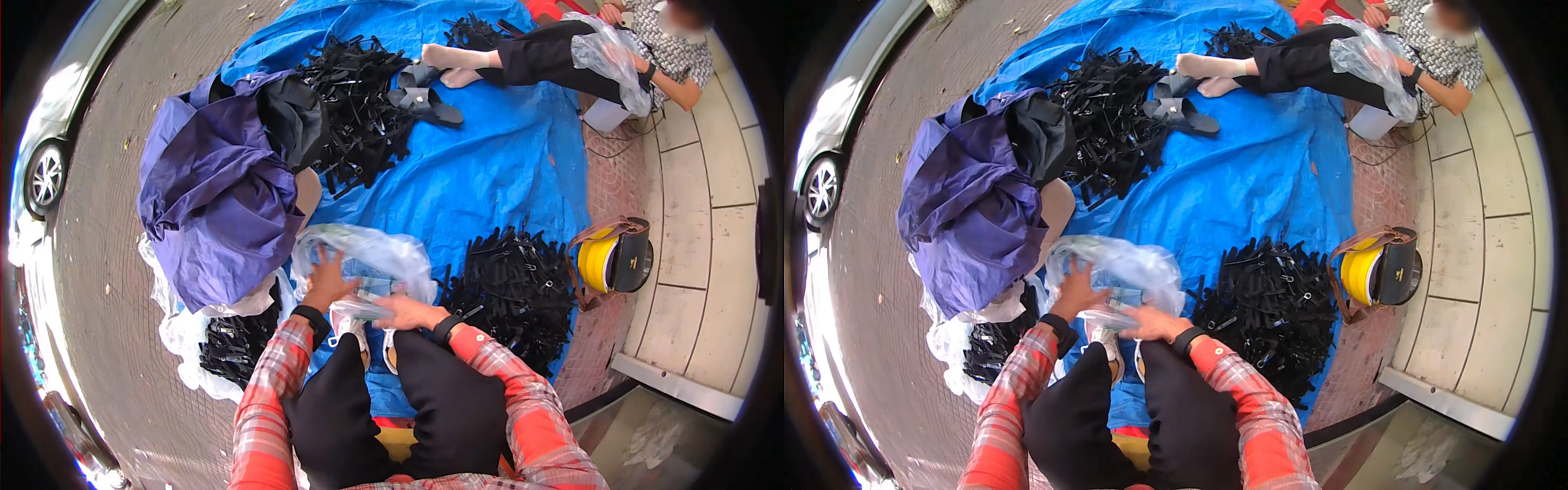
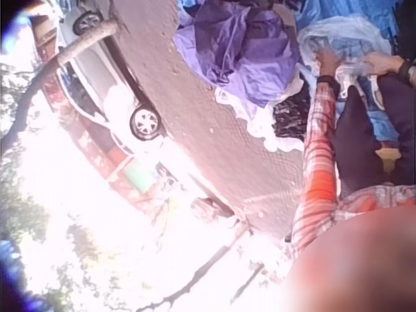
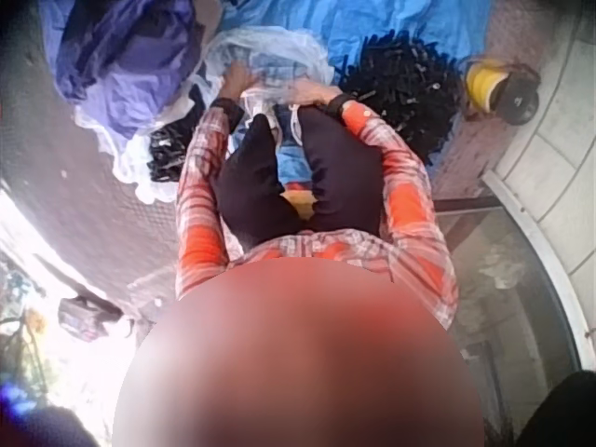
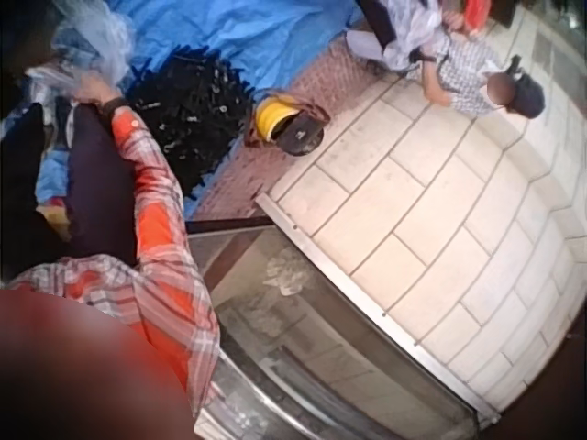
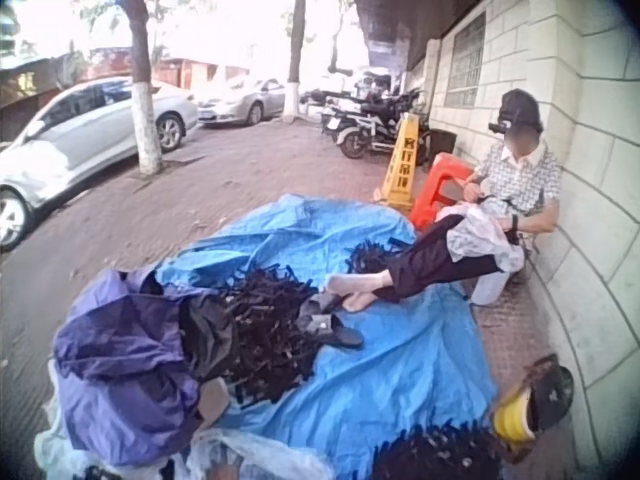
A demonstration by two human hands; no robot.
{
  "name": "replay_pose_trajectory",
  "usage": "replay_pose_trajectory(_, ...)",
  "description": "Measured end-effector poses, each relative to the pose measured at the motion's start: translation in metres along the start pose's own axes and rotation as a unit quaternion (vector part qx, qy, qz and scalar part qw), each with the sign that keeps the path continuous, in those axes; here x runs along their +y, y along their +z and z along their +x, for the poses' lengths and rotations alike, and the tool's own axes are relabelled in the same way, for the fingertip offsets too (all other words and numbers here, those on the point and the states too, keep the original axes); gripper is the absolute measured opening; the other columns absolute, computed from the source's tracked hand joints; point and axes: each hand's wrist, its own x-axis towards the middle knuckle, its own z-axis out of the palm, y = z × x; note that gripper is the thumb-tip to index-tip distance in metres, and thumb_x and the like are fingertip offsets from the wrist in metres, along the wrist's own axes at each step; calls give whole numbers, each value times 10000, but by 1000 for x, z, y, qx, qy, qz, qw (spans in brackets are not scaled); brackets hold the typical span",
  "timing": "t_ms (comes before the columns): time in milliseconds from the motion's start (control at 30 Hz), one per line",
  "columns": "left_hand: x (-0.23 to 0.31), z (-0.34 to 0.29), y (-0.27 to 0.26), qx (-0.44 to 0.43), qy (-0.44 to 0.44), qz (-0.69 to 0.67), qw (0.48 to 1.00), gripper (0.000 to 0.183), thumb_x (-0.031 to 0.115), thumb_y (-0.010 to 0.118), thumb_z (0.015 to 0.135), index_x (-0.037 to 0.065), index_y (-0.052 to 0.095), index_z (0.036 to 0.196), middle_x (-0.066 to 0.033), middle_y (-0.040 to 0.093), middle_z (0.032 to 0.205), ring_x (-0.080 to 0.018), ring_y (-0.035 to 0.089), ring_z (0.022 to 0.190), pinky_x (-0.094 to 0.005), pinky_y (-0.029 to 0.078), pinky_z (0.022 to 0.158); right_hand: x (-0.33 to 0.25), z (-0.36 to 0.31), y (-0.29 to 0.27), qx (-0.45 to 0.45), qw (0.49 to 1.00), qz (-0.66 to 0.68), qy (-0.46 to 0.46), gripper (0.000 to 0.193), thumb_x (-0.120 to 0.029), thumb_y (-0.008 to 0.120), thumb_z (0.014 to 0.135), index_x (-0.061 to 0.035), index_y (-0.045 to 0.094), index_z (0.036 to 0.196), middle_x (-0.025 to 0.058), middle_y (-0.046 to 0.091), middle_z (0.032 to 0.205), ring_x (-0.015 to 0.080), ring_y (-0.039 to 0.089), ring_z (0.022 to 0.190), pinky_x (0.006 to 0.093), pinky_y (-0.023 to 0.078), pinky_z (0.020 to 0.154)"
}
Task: Sort through and organize black plastic shoe or garment components while sitting on a sidewalk area.
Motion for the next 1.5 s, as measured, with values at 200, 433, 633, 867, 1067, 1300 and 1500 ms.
replay_pose_trajectory(200, 40, -37, 8, -66, 214, 220, 949, 932, 452, 721, 662, 237, 242, 1431, -305, 203, 1425, -495, 462, 1107, -609, 410, 862, 28, 33, -59, 205, 963, 144, 98, 807, -432, 626, 823, 8, 264, 1395, 263, 366, 1370, 339, 371, 1279, 381, 295, 1058)
replay_pose_trajectory(433, 23, -56, 46, -18, 232, 239, 943, 584, 307, 640, 724, 157, 465, 1261, -253, 455, 1261, -404, 489, 1085, -491, 382, 923, 37, 34, -97, 326, 848, 355, 218, 870, -268, 735, 737, -122, 230, 1430, 203, 376, 1373, 368, 447, 1202, 422, 420, 955)
replay_pose_trajectory(633, 16, -8, 16, 132, 262, 256, 921, 504, 236, 610, 728, 119, 537, 1213, -192, 451, 1274, -424, 347, 1248, -649, 214, 999, 53, 23, -38, 267, 946, -121, 135, 774, -238, 739, 695, -129, 349, 1354, 218, 388, 1318, 428, 437, 1154, 572, 393, 886)
replay_pose_trajectory(867, 20, 6, -12, 90, 228, 258, 934, 610, 318, 726, 692, 145, 522, 1240, -195, 405, 1318, -428, 274, 1291, -647, 104, 1044, 43, 10, -49, 122, 962, -167, 178, 777, -240, 725, 699, -157, 344, 1372, 228, 351, 1348, 415, 296, 1287, 545, 329, 983)
replay_pose_trajectory(1067, 45, -37, 16, 59, 297, 197, 932, 631, 375, 726, 658, 90, 539, 1190, -225, 468, 1247, -413, 318, 1267, -639, 133, 1039, 62, 26, -69, 267, 960, -26, 76, 848, -300, 725, 734, -61, 270, 1409, 235, 353, 1375, 379, 333, 1287, 414, 296, 1052)
replay_pose_trajectory(1300, 37, -34, 9, 72, 328, 203, 920, 517, 273, 662, 693, 53, 550, 1147, -231, 482, 1224, -410, 358, 1247, -611, 152, 1050, 41, 49, -91, 305, 926, 164, 150, 665, -286, 658, 803, 13, 360, 1317, 268, 451, 1277, 366, 452, 1191, 405, 391, 967)
replay_pose_trajectory(1500, 27, -26, 1, 127, 273, 240, 923, 416, 198, 663, 720, 40, 546, 1087, -199, 463, 1248, -350, 341, 1275, -580, 139, 1064, 14, 8, -41, 344, 937, -61, 10, 325, -79, 576, 815, -3, 496, 1121, 208, 525, 991, 412, 530, 926, 454, 460, 773)
